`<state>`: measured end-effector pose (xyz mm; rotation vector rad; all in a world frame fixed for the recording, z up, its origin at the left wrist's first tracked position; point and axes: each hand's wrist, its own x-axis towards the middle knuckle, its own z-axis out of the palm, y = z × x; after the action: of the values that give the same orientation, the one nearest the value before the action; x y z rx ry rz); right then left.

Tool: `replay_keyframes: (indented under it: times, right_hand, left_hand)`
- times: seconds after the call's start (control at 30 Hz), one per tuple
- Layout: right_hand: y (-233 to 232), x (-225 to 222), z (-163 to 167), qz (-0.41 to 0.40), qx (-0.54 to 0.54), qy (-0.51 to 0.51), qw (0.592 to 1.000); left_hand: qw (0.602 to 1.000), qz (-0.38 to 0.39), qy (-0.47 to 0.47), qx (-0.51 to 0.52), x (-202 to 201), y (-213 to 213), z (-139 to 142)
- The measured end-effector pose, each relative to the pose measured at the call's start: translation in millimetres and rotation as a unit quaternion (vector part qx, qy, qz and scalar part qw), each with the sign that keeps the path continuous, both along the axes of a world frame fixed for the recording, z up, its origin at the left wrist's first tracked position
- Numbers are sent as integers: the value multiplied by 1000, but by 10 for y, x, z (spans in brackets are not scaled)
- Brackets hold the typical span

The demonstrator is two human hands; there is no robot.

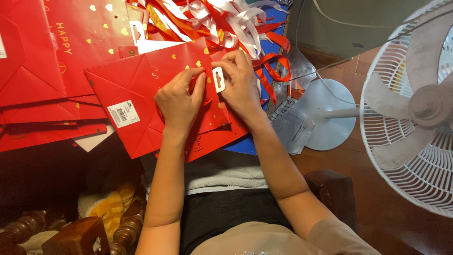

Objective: The person ties red ribbons onto red Valentine's Day gift bags. They repeatedly pick up a bag, thread a ribbon through the handle, and tie a knot, then place the finished bag aside.

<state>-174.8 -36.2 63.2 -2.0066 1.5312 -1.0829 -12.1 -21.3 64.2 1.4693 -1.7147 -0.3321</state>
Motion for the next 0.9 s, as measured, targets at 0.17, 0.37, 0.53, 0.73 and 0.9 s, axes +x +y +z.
replay_keyframes:
  times: [0.17,0.37,0.53,0.73,0.9]
  right_hand:
    - [-1,-1,-50,3,4,6,1000]
    - [-13,25,-90,3,-16,34,999]
    - [28,22,-94,6,-12,41,999]
    - [23,10,-46,9,-14,26,1000]
    - [35,-13,-58,16,-30,7,999]
  left_hand:
    - [1000,1,13,22,8,13,38]
    - [997,-27,-11,74,21,103,240]
    - [952,-122,241,147,104,470,377]
    - [604,-85,776,162,441,186,8]
    - [518,-145,832,137,566,181,-308]
